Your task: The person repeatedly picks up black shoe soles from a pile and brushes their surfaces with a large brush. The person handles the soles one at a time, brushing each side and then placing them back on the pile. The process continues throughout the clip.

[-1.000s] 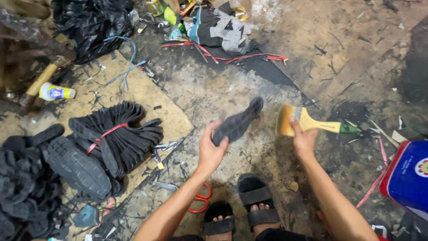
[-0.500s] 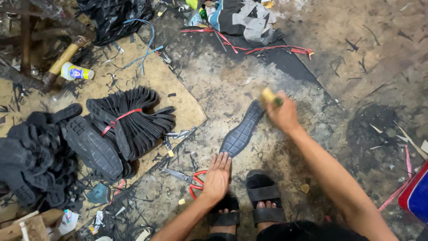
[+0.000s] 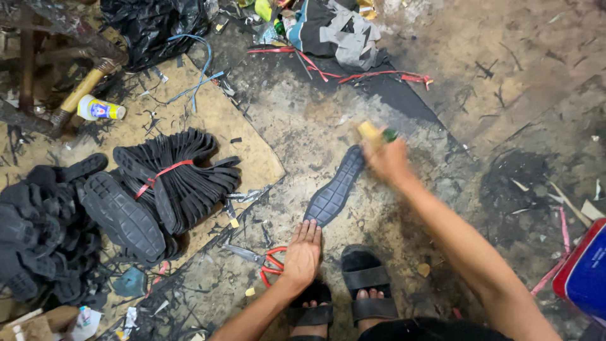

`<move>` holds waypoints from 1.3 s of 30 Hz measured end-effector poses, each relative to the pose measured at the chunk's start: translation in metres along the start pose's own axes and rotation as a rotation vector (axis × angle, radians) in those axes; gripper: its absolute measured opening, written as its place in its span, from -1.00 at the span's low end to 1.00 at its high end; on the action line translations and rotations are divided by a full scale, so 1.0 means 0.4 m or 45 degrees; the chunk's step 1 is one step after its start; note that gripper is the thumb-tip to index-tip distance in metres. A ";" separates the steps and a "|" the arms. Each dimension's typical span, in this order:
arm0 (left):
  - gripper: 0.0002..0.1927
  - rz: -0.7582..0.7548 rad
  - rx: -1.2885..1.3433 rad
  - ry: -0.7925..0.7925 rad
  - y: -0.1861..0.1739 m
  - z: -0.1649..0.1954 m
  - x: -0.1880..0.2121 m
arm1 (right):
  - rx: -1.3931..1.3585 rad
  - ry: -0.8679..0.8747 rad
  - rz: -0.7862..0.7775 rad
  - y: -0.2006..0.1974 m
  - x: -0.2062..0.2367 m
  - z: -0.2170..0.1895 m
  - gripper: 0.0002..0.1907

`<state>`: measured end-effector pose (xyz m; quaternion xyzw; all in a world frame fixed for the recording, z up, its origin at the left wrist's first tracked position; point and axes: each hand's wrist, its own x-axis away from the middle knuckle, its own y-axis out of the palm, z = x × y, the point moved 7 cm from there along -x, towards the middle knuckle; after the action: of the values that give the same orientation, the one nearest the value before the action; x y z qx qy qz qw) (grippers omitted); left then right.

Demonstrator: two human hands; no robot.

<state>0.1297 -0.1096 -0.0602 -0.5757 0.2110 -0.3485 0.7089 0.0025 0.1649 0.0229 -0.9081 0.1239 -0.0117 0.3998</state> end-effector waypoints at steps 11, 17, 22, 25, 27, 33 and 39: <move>-0.63 -0.048 0.100 -0.093 -0.081 0.000 -0.037 | 0.285 0.228 0.096 -0.073 -0.006 0.058 -0.56; -0.25 0.528 0.632 -0.490 -0.156 -0.095 -0.091 | -0.290 0.327 0.400 -0.095 0.137 0.092 -0.64; -0.58 0.352 1.450 -0.719 -0.139 -0.144 -0.168 | -0.641 0.392 0.601 -0.103 0.245 0.119 -0.62; -0.72 0.433 1.320 -0.630 -0.322 -0.216 -0.200 | -0.819 0.414 0.670 -0.157 0.244 0.159 -0.62; -0.70 0.499 0.433 -0.561 -0.526 -0.304 -0.194 | -0.935 0.351 0.703 -0.199 0.249 0.174 -0.63; -0.59 2.293 0.552 -0.411 -0.818 -0.386 0.103 | -1.016 0.393 0.839 -0.269 0.314 0.195 -0.55; -0.28 0.620 0.473 0.366 -0.277 -0.076 -0.159 | -0.966 0.476 0.815 -0.244 0.320 0.159 -0.45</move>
<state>0.0382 -0.0933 0.0325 -0.3142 0.3731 -0.2790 0.8272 0.1553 0.2443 0.0407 -0.8881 0.4597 -0.0050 -0.0023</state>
